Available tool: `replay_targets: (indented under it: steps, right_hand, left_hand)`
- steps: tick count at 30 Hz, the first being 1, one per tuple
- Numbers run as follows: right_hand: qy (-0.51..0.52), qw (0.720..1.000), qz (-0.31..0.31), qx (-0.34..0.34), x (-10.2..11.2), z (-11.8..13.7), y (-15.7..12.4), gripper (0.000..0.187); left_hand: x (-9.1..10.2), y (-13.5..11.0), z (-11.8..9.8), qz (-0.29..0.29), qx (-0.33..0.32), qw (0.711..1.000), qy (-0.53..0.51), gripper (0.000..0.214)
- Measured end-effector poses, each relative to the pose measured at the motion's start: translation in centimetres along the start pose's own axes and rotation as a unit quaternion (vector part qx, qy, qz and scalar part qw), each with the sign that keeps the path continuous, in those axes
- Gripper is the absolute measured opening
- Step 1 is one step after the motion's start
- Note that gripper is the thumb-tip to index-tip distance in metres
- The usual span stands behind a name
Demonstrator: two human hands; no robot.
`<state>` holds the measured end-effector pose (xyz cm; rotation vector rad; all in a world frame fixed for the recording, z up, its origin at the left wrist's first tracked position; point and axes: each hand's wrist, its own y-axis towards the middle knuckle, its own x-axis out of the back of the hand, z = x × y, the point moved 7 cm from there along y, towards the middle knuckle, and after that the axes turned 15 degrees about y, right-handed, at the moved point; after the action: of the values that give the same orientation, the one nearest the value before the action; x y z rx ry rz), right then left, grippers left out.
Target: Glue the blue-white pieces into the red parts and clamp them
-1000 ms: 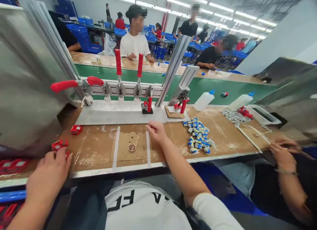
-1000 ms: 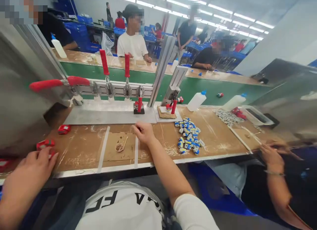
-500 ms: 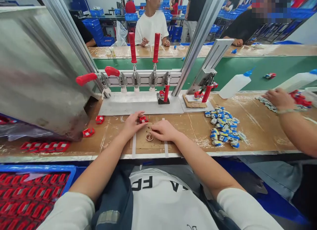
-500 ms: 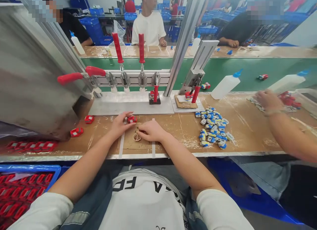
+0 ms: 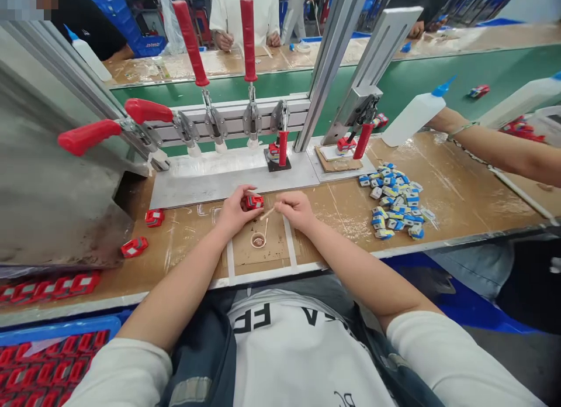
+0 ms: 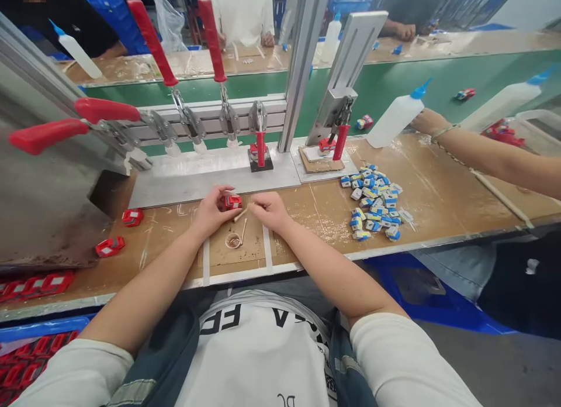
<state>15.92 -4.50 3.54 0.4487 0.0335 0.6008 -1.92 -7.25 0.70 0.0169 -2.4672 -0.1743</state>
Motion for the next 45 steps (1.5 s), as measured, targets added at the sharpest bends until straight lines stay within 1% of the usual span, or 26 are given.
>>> replay_targets:
  steps: [1,2,3,4,5,9,15,17,23,27,31,35,38,41,43,45]
  right_hand:
    - [-0.005,0.998,-0.066,-0.012,1.1,-0.2,0.1,0.034]
    - [-0.01,0.993,-0.118,-0.025,1.9,-0.5,0.1,0.033]
    - [-0.013,0.988,-0.151,-0.036,2.4,-0.7,0.1,0.033]
    - [-0.015,0.985,-0.164,-0.045,2.6,-1.0,0.2,0.033]
    - [-0.015,0.985,-0.163,-0.05,2.6,-1.2,0.3,0.033]
    - [-0.018,0.99,-0.125,-0.054,2.0,-1.5,0.5,0.035]
    - [-0.032,0.992,-0.104,-0.066,1.4,-1.8,0.6,0.037]
    - [-0.041,0.991,-0.107,-0.063,1.4,-1.8,0.6,0.036]
    - [-0.092,0.984,-0.143,-0.043,2.0,-1.4,0.3,0.032]
    - [-0.097,0.983,-0.151,-0.034,2.2,-1.1,0.2,0.031]
    - [-0.09,0.985,-0.141,-0.045,2.1,-1.3,0.2,0.031]
    - [-0.052,0.989,-0.118,-0.065,1.8,-1.7,0.4,0.032]
    - [-0.017,0.993,-0.096,-0.067,1.4,-1.7,0.6,0.034]
    - [-0.007,0.994,-0.08,-0.071,1.1,-1.8,0.6,0.035]
    - [-0.019,0.994,-0.083,-0.072,1.3,-2.0,0.6,0.034]
    - [-0.045,0.991,-0.103,-0.068,1.6,-2.1,0.5,0.032]
  left_hand:
    - [-0.1,0.0,-0.1,0.008,-0.002,1.0,0.008,0.062]
    - [-0.1,0.0,-0.3,0.013,-0.005,1.0,0.018,0.061]
    - [-0.2,0.0,-0.5,0.015,-0.007,0.999,0.029,0.06]
    - [-0.2,0.0,-0.6,0.017,-0.008,0.999,0.039,0.06]
    - [-0.2,0.0,-0.6,0.018,-0.009,0.999,0.047,0.059]
    - [-0.3,0.0,-0.8,0.022,-0.011,0.998,0.064,0.058]
    - [-0.2,-0.1,-1.2,0.022,-0.01,0.996,0.091,0.054]
    - [-0.1,-0.1,-1.4,0.018,-0.012,0.995,0.1,0.053]
    - [0.0,-0.2,-1.4,0.006,-0.009,0.995,0.099,0.054]
    - [0.1,-0.3,-1.3,0.0,-0.006,0.996,0.093,0.054]
    - [0.2,-0.4,-1.2,-0.005,-0.003,0.997,0.081,0.056]
    - [0.0,-0.3,-1.0,-0.002,-0.002,0.997,0.074,0.054]
    - [-0.1,-0.3,-1.2,0.0,-0.016,0.996,0.084,0.049]
    - [-0.1,-0.3,-1.3,-0.003,-0.026,0.995,0.096,0.047]
    - [-0.1,-0.3,-1.3,-0.005,-0.026,0.994,0.102,0.047]
    - [0.0,-0.3,-1.3,-0.004,-0.027,0.994,0.103,0.048]
